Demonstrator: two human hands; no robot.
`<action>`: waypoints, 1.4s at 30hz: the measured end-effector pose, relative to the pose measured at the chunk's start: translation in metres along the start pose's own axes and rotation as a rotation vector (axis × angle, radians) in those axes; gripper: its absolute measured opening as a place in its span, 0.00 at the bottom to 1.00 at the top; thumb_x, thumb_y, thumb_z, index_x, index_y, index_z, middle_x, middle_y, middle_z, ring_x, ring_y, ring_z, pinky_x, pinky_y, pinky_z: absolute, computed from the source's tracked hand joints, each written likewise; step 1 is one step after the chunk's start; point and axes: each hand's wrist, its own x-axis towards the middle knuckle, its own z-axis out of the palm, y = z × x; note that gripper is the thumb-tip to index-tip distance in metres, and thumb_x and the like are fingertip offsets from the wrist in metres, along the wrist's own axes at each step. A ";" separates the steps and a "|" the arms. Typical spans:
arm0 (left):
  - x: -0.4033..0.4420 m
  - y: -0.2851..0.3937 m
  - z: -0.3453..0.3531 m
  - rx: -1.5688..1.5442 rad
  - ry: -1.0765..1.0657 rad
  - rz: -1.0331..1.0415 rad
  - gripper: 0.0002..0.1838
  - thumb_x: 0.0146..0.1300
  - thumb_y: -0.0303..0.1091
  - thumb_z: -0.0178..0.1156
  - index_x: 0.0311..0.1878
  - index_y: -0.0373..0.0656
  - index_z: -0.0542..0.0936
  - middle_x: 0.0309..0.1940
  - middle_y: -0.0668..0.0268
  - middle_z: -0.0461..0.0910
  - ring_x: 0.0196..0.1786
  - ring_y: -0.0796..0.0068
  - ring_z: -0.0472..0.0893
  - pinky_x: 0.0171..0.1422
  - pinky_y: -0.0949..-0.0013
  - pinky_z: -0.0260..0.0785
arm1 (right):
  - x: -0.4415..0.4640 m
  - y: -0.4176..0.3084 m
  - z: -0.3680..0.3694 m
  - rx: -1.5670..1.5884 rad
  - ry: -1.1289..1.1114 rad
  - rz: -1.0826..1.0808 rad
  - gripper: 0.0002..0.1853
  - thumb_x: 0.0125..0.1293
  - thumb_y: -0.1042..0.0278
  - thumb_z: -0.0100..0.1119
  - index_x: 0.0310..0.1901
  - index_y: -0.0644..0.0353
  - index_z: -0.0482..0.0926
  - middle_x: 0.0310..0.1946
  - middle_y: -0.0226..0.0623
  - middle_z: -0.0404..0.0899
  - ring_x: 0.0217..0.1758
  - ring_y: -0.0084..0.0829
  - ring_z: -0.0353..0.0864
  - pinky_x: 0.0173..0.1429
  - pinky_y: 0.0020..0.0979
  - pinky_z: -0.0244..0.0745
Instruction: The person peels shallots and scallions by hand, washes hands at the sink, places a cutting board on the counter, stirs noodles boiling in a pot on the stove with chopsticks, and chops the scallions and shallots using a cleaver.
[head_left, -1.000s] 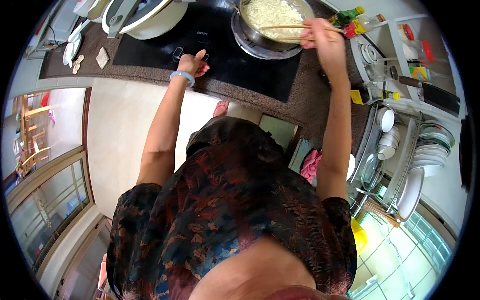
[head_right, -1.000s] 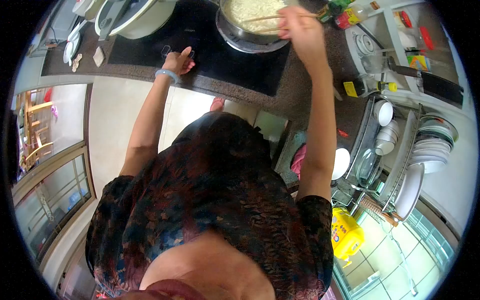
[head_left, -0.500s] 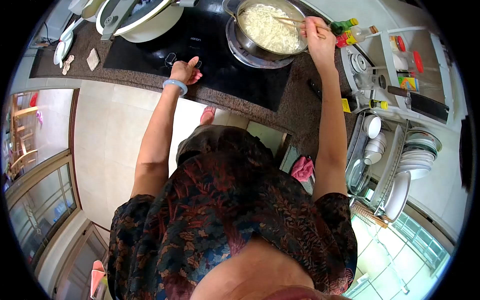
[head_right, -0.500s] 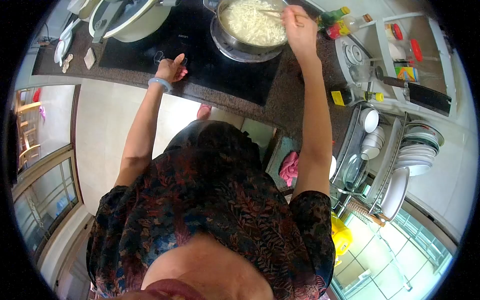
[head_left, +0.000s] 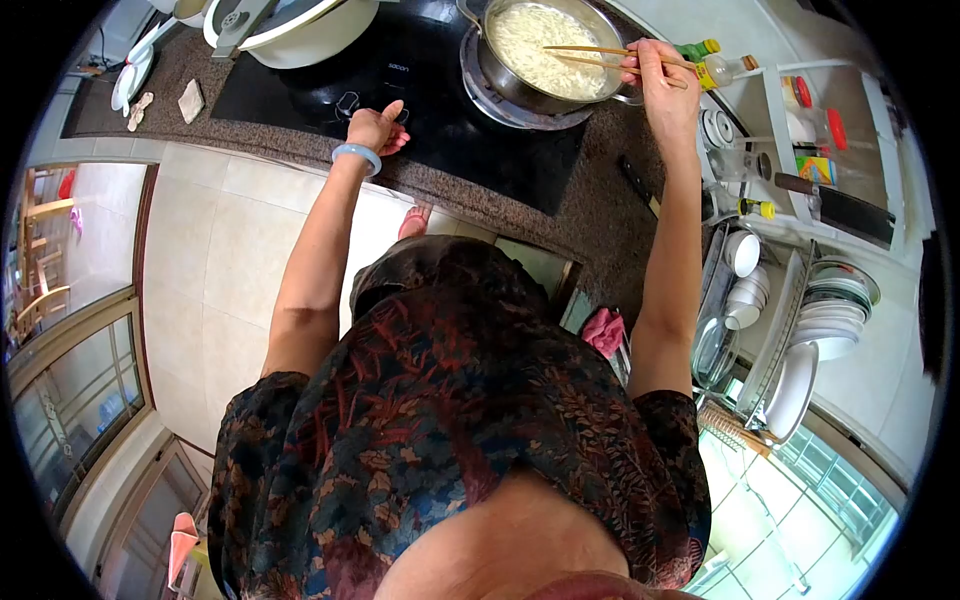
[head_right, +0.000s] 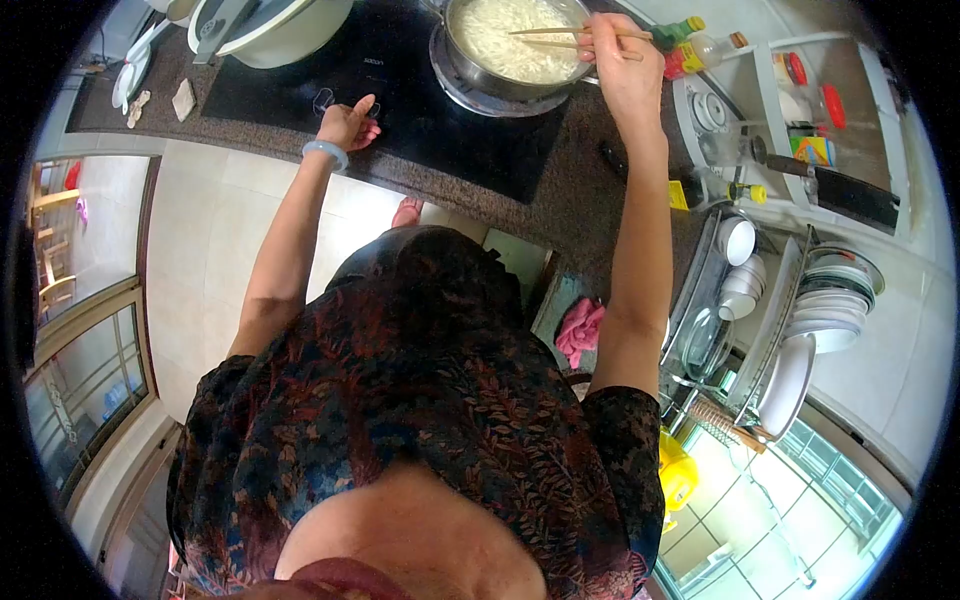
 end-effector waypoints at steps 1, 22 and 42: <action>0.002 -0.001 0.000 0.007 0.000 0.000 0.27 0.67 0.55 0.63 0.27 0.35 0.79 0.22 0.59 0.83 0.21 0.70 0.81 0.28 0.69 0.76 | -0.002 -0.002 -0.001 0.002 0.001 0.003 0.17 0.72 0.60 0.55 0.43 0.69 0.83 0.34 0.40 0.86 0.34 0.25 0.84 0.43 0.25 0.77; -0.041 0.010 -0.007 0.946 0.409 0.682 0.26 0.56 0.55 0.70 0.41 0.39 0.82 0.39 0.52 0.83 0.42 0.48 0.82 0.47 0.56 0.77 | -0.018 0.002 -0.015 0.058 0.053 -0.021 0.15 0.73 0.64 0.55 0.44 0.70 0.82 0.34 0.38 0.85 0.34 0.23 0.84 0.42 0.23 0.79; -0.016 -0.001 0.010 1.172 0.417 1.078 0.15 0.62 0.42 0.65 0.34 0.39 0.79 0.36 0.55 0.78 0.42 0.53 0.78 0.48 0.56 0.74 | 0.014 0.038 0.016 -0.197 0.040 0.083 0.13 0.70 0.61 0.57 0.41 0.64 0.84 0.28 0.39 0.85 0.27 0.26 0.84 0.38 0.28 0.78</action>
